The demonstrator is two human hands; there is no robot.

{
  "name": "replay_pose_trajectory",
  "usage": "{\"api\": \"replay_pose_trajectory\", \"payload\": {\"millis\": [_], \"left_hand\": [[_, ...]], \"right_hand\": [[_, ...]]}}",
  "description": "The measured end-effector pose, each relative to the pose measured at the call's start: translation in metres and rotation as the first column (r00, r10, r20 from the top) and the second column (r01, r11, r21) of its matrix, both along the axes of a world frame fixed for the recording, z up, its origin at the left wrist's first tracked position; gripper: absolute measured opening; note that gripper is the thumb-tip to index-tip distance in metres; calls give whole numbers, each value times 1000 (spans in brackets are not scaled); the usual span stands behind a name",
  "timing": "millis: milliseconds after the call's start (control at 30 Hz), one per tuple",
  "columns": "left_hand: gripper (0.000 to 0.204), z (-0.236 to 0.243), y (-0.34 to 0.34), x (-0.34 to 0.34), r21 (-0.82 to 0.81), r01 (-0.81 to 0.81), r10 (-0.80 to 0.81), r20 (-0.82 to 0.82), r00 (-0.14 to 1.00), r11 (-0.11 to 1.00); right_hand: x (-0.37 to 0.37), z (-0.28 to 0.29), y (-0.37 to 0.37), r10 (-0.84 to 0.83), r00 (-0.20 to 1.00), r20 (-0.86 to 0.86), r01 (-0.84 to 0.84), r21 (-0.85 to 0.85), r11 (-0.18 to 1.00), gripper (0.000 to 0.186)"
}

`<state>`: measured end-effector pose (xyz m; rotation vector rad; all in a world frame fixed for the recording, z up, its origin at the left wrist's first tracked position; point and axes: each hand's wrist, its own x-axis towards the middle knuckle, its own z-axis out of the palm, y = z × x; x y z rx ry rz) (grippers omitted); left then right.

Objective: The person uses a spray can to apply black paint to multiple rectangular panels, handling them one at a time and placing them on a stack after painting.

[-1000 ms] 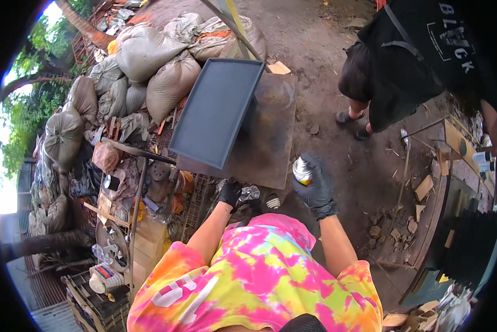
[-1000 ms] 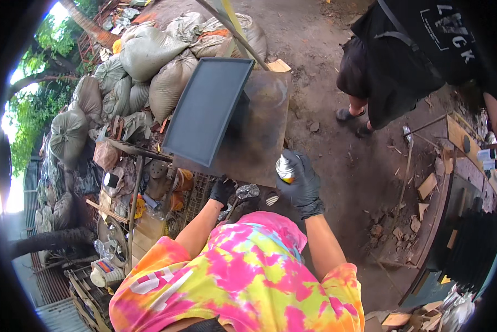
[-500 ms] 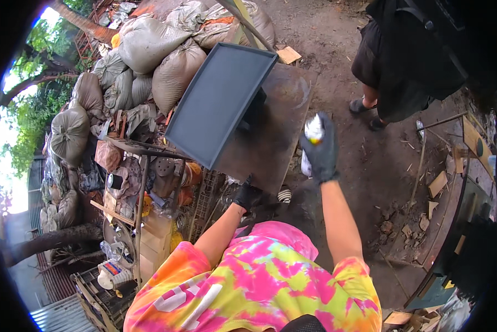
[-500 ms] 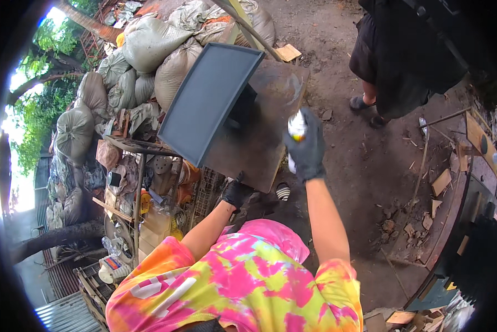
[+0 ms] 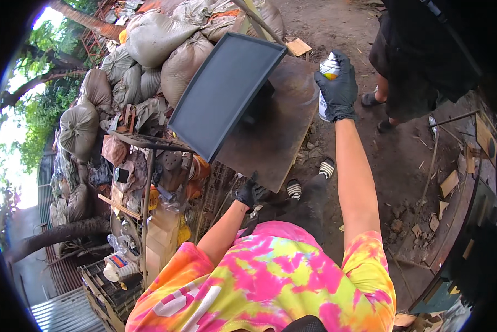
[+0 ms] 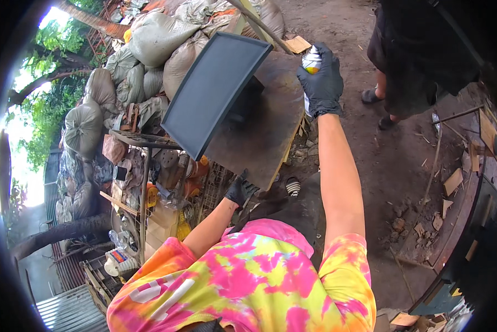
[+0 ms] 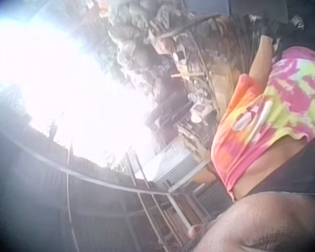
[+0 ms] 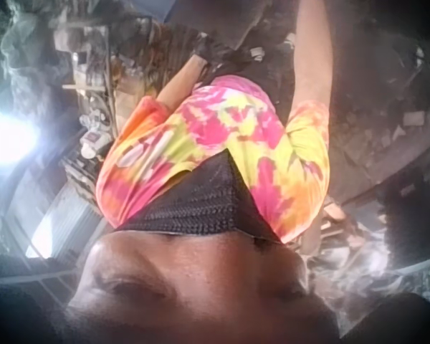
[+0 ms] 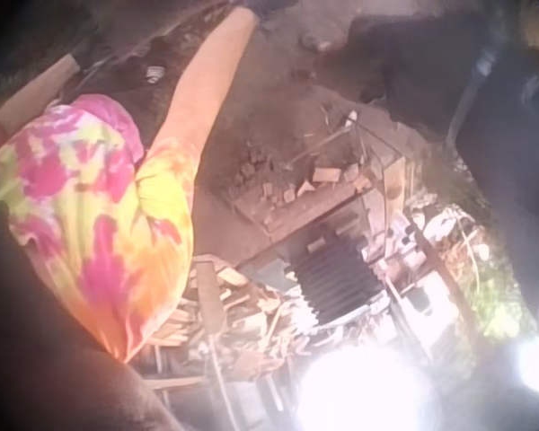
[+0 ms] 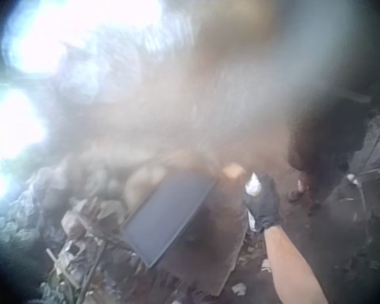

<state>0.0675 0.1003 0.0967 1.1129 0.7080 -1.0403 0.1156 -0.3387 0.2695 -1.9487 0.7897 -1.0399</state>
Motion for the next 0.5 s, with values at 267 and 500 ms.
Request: {"api": "replay_pose_trajectory", "payload": {"millis": [267,500], "left_hand": [[75,-8,5,1,-45,-3,3,12,1000,999],[67,-2,5,2,15,36,-36,51,998,999]], "right_hand": [[2,-1,11,86,994,72,-88,18,996,65],[-23,-7,50,202,976,82,-209,74,975,61]]}}
